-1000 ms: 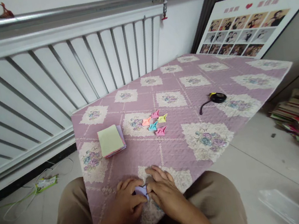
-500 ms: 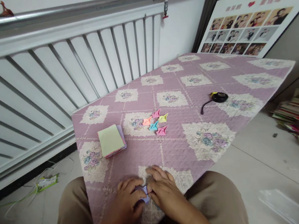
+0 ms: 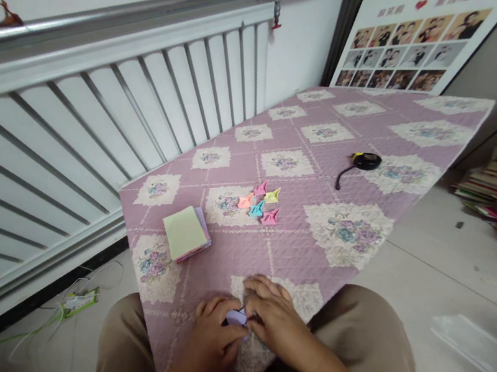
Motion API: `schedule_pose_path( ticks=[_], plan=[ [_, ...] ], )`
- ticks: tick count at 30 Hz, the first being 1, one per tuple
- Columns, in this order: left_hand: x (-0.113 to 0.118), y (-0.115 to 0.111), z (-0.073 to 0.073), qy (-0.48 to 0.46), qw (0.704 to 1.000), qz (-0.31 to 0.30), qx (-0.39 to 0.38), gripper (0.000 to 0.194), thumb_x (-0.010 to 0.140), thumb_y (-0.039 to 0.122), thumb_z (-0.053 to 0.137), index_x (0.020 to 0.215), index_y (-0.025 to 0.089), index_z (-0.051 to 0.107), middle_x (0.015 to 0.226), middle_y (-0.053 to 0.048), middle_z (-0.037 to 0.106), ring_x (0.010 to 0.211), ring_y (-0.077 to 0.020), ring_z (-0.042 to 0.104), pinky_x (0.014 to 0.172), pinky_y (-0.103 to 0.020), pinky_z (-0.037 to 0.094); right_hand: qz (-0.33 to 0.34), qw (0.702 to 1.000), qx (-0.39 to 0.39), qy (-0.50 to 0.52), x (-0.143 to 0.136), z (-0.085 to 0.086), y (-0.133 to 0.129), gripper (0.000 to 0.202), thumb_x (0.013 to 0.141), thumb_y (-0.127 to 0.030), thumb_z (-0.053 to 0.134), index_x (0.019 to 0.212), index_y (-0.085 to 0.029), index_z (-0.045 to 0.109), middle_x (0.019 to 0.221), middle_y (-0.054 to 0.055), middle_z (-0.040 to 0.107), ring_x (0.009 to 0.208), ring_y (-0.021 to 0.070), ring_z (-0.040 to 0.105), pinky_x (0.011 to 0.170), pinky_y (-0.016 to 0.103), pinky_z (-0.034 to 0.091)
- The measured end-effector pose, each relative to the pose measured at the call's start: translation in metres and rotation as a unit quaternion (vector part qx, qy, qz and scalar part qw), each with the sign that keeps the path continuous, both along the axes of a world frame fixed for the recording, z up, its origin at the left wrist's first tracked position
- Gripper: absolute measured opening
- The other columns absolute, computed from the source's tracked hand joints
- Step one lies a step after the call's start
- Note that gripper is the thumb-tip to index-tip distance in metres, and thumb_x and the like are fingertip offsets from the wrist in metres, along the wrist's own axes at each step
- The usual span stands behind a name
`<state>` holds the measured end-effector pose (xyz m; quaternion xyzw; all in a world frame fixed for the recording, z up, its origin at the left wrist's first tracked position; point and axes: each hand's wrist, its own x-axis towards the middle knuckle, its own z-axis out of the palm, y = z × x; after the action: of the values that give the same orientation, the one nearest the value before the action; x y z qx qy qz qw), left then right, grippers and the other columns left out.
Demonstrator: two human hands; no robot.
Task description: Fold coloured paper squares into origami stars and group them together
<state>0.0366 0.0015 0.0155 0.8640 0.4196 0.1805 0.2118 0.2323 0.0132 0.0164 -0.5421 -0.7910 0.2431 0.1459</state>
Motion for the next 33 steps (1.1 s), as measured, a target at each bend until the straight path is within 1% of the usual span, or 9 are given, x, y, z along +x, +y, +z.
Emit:
schedule_pose_path(
  ticks=[6,11,15,19,27,33],
  plan=[
    [0.0,0.001,0.004,0.017,1.0,-0.002,-0.013,0.021,0.085,0.014,0.06,0.09,0.032,0.07,0.123,0.002,0.06,0.115,-0.0233,0.046,0.092,-0.043,0.03,-0.013,1.0,0.009,0.011,0.0,-0.005,0.0,0.019,0.073,-0.009,0.065,0.082,-0.025,0.06,0.136,0.004,0.057,0.135,0.0298,0.04,0.104,0.051,0.033],
    [0.0,0.001,0.006,0.009,1.0,-0.007,-0.015,0.02,0.085,0.014,0.06,0.09,0.031,0.071,0.123,0.0,0.06,0.116,-0.0235,0.046,0.094,-0.043,0.03,-0.01,0.999,0.024,0.021,0.002,-0.009,0.001,0.019,0.074,-0.007,0.062,0.081,-0.025,0.06,0.134,0.004,0.059,0.134,0.0289,0.041,0.103,0.051,0.033],
    [-0.001,0.002,0.006,0.01,1.0,-0.01,-0.014,0.023,0.084,0.013,0.062,0.091,0.032,0.071,0.124,0.002,0.059,0.115,-0.0225,0.046,0.095,-0.042,0.03,-0.013,0.999,0.041,0.03,0.003,-0.012,0.0,0.02,0.073,-0.006,0.061,0.081,-0.025,0.06,0.133,0.004,0.059,0.133,0.029,0.043,0.102,0.051,0.034],
    [-0.002,0.002,0.005,0.006,1.0,-0.012,-0.01,0.026,0.082,0.012,0.061,0.09,0.034,0.072,0.123,0.003,0.06,0.115,-0.0226,0.046,0.095,-0.043,0.029,-0.012,0.998,0.051,0.034,0.003,-0.013,0.0,0.02,0.073,-0.007,0.061,0.08,-0.025,0.06,0.133,0.004,0.059,0.133,0.0293,0.043,0.102,0.051,0.035],
    [-0.002,0.003,0.002,-0.01,0.999,-0.015,-0.03,0.027,0.081,0.01,0.061,0.084,0.033,0.073,0.123,0.003,0.06,0.117,-0.022,0.044,0.096,-0.042,0.026,-0.014,0.998,0.048,0.04,0.002,-0.014,0.001,0.019,0.073,-0.007,0.061,0.078,-0.025,0.061,0.133,0.003,0.06,0.133,0.0296,0.043,0.102,0.052,0.035],
    [-0.002,0.003,0.006,-0.009,0.999,-0.011,-0.042,0.02,0.084,0.012,0.061,0.087,0.03,0.07,0.121,0.002,0.06,0.119,-0.022,0.044,0.096,-0.041,0.026,0.003,0.997,0.046,0.067,0.008,-0.014,-0.002,0.021,0.074,-0.006,0.06,0.082,-0.025,0.063,0.133,0.005,0.058,0.133,0.0281,0.043,0.104,0.052,0.034]
  ],
)
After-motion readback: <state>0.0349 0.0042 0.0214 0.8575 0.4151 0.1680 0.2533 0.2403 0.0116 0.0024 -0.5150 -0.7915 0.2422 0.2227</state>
